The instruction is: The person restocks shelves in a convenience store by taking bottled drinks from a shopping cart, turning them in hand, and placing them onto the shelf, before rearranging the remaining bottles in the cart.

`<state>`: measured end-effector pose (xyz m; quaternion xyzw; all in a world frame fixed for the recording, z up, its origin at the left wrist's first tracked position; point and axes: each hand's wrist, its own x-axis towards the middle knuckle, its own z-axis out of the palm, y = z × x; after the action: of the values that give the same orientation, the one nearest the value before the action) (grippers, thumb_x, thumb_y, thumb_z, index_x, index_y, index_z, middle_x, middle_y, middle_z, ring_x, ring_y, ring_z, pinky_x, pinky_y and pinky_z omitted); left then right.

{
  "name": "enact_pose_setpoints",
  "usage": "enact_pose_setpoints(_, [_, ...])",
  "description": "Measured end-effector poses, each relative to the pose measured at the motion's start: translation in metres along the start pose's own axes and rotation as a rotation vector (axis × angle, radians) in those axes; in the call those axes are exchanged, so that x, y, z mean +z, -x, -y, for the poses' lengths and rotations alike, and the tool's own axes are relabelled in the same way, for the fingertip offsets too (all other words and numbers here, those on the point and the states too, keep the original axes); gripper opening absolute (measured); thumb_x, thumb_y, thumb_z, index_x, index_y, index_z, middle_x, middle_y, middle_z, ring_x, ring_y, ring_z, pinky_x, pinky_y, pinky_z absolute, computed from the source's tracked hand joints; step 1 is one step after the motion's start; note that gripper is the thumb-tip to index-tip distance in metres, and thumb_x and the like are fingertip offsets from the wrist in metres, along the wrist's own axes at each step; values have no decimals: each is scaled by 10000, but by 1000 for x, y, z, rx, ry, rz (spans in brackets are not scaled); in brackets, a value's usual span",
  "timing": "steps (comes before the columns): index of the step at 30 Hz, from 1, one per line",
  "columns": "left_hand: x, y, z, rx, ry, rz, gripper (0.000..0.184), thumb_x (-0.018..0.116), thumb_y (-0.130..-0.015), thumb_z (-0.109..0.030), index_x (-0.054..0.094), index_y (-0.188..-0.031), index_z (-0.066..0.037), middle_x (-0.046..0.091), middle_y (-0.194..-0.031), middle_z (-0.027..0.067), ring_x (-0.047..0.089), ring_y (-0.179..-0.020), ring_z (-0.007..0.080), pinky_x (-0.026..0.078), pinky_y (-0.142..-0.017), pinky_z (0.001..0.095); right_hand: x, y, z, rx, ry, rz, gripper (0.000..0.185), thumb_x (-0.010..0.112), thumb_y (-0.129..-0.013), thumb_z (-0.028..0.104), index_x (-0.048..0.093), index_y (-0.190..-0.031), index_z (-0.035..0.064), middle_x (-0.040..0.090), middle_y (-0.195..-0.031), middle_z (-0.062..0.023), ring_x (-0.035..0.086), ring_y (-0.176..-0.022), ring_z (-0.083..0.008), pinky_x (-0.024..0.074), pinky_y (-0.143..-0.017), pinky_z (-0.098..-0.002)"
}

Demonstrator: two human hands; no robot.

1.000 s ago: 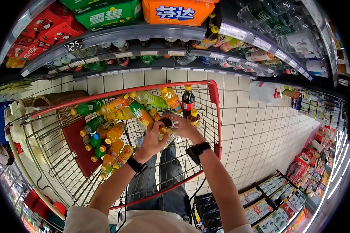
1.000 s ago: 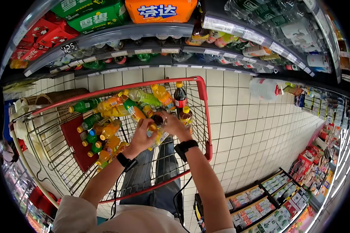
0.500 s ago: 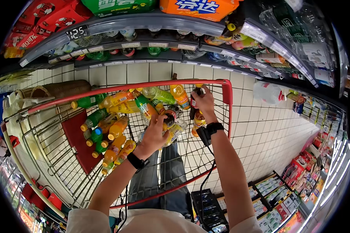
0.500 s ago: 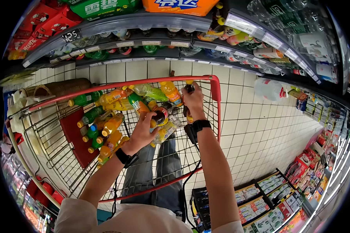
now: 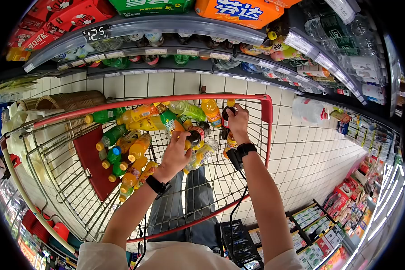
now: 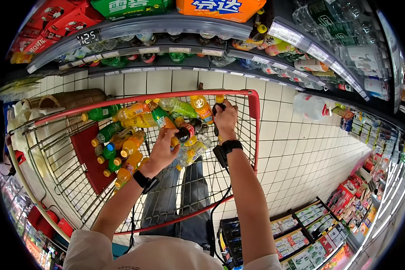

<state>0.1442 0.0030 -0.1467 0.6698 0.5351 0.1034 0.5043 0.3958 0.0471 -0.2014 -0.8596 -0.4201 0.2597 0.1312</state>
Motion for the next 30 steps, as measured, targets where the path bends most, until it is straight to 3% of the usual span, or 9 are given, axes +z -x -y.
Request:
enact_pose_setpoints(1, [0,0,0,2,2,0,517,695,-810,-31,447,-1263,-58,462,-1167,186,600,-922,353,527,-800,423,2,1,-4,-1,2,-2,361,708,-843,158,653,-1174,24,679,-919,-227,606,-992,-401,498,-901,-420])
enact_pose_setpoints(3, [-3,1,-1,28,-28,25,557,727,-796,-52,434,-1270,-46,464,-1168,189,602,-936,351,538,-805,411,6,4,-7,-316,85,-185,346,700,-839,125,644,-1166,28,683,-951,-235,624,-987,-411,508,-876,-431])
enact_pose_setpoints(6, [-2,2,-1,43,-64,-3,616,767,-776,-88,416,-1279,-32,450,-1193,199,569,-1029,367,523,-860,412,-9,13,6,-102,-119,144,335,684,-839,81,630,-1165,25,683,-975,-245,646,-972,-409,522,-846,-434])
enact_pose_setpoints(9, [-5,7,-8,84,-93,-49,673,795,-759,-117,398,-1295,-24,433,-1220,210,504,-1138,392,486,-930,422,-21,27,20,-84,-68,283,342,668,-839,39,616,-1176,12,682,-991,-249,656,-961,-406,531,-821,-432])
enact_pose_setpoints(15, [-22,28,-39,111,-159,17,716,784,-779,-251,389,-1337,-38,326,-1331,233,324,-1272,445,324,-1069,524,-27,48,16,-266,-27,303,341,675,-838,41,611,-1173,30,678,-997,-244,650,-948,-406,520,-817,-432])
enact_pose_setpoints(19, [-31,46,-62,230,-200,2,671,785,-763,-222,433,-1312,-61,337,-1337,210,316,-1277,413,304,-1072,522,-45,65,20,-282,-28,369,381,630,-844,2,600,-1221,44,660,-992,-266,618,-963,-449,508,-819,-474])
enact_pose_setpoints(25, [-29,78,-102,345,-169,15,554,779,-767,-210,513,-1227,-52,390,-1316,180,307,-1301,403,311,-1079,523,-58,91,6,-406,-145,194,358,607,-838,-46,591,-1186,37,662,-986,-261,619,-930,-458,512,-761,-475])
enact_pose_setpoints(29, [-25,95,-125,398,-132,71,479,763,-775,-157,530,-1183,-59,410,-1300,155,319,-1308,389,322,-1088,515,-76,104,10,-344,-147,189,368,605,-840,-58,596,-1199,24,669,-978,-258,638,-917,-437,527,-754,-448])
enact_pose_setpoints(30, [-24,99,-129,424,-126,37,427,749,-785,-133,540,-1149,-49,438,-1263,152,345,-1288,385,336,-1081,505,-82,109,13,-319,-229,173,366,616,-847,-52,598,-1207,14,685,-960,-233,685,-885,-375,537,-736,-409])
